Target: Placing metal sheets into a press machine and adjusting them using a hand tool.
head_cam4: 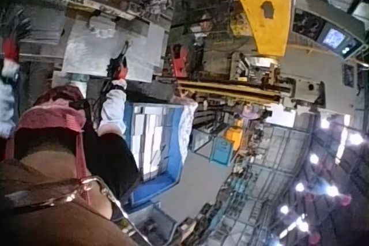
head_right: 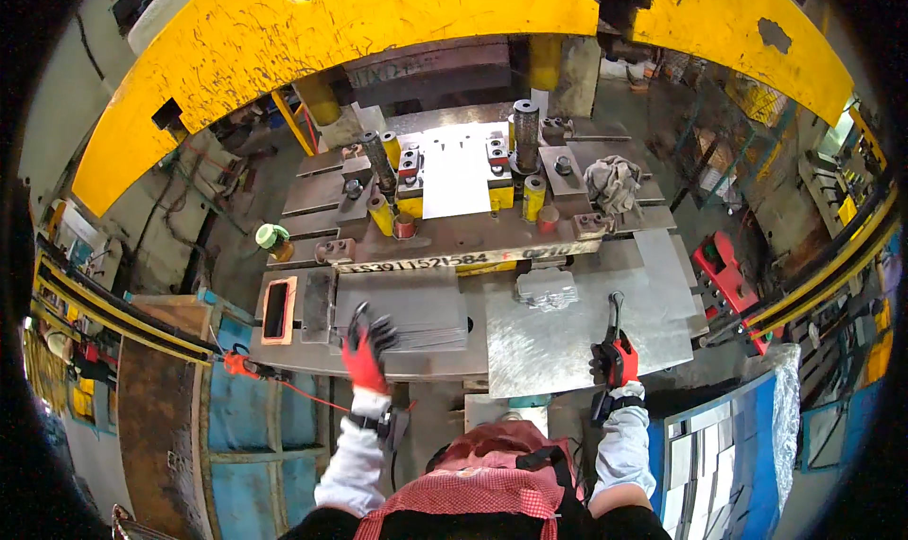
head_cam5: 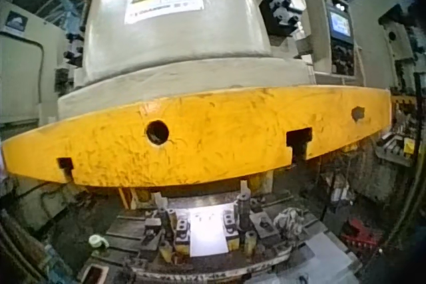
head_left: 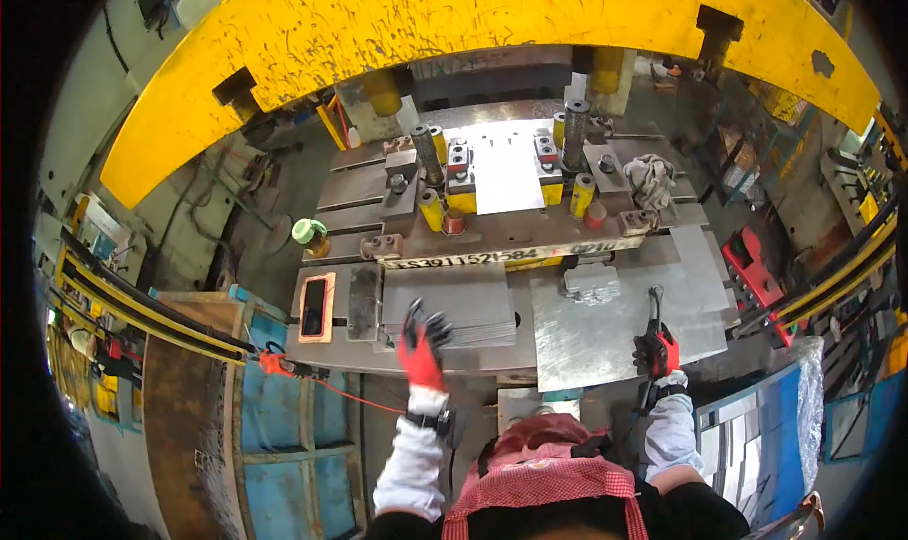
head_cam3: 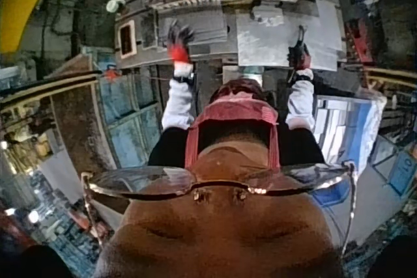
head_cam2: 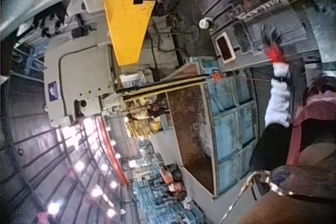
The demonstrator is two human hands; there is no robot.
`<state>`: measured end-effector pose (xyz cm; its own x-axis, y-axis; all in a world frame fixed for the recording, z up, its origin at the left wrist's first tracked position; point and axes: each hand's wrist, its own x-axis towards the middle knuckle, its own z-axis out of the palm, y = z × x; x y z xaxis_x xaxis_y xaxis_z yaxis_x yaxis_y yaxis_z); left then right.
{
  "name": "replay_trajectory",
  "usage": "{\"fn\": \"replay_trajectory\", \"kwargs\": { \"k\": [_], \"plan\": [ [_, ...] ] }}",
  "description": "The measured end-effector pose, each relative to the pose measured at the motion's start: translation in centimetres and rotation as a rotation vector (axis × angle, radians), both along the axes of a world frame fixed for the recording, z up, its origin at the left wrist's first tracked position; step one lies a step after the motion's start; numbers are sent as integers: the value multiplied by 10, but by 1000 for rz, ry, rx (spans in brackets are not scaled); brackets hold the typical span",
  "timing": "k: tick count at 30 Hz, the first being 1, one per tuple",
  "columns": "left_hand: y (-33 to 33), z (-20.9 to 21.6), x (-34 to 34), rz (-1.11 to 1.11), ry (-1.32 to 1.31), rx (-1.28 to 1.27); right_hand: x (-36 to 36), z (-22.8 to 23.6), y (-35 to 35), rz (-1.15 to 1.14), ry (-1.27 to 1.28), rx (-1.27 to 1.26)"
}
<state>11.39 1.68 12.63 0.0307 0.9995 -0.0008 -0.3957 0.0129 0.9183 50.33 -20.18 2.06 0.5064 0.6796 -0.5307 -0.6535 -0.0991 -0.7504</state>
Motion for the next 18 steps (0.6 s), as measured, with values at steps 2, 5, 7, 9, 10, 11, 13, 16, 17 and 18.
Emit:
{"fn": "replay_trajectory", "kwargs": {
  "k": [2, 5, 7, 9, 10, 11, 13, 16, 17, 18],
  "plan": [
    [-20, -54, -57, 444, 448, 144, -7, 9, 3, 8, -49, 27],
    [-22, -104, -116, 459, 965, 159, -4, 6, 1, 40, -87, 87],
    [-18, -122, -134, 237, 1519, 206, -6, 2, 2, 11, -146, 37],
    [-16, -131, -140, -82, 1845, 231, -3, -1, 3, -10, -180, -19],
    [-16, -136, -141, -87, 1842, 205, -3, -2, 4, -18, -180, -51],
    [-13, -133, -140, -96, 1844, 183, -4, -3, 4, -32, -174, -83],
    [-7, -129, -136, -111, 1831, 143, -4, -3, 2, -41, -190, -57],
    [-5, -124, -136, -159, 1854, 109, -8, 3, 3, -53, -203, -39],
    [-3, -123, -136, -177, 1859, 84, -12, 8, 4, -60, -205, -46],
    [-2, -122, -137, -194, 1864, 59, -16, 13, 7, -66, -206, -52]
  ]
}}
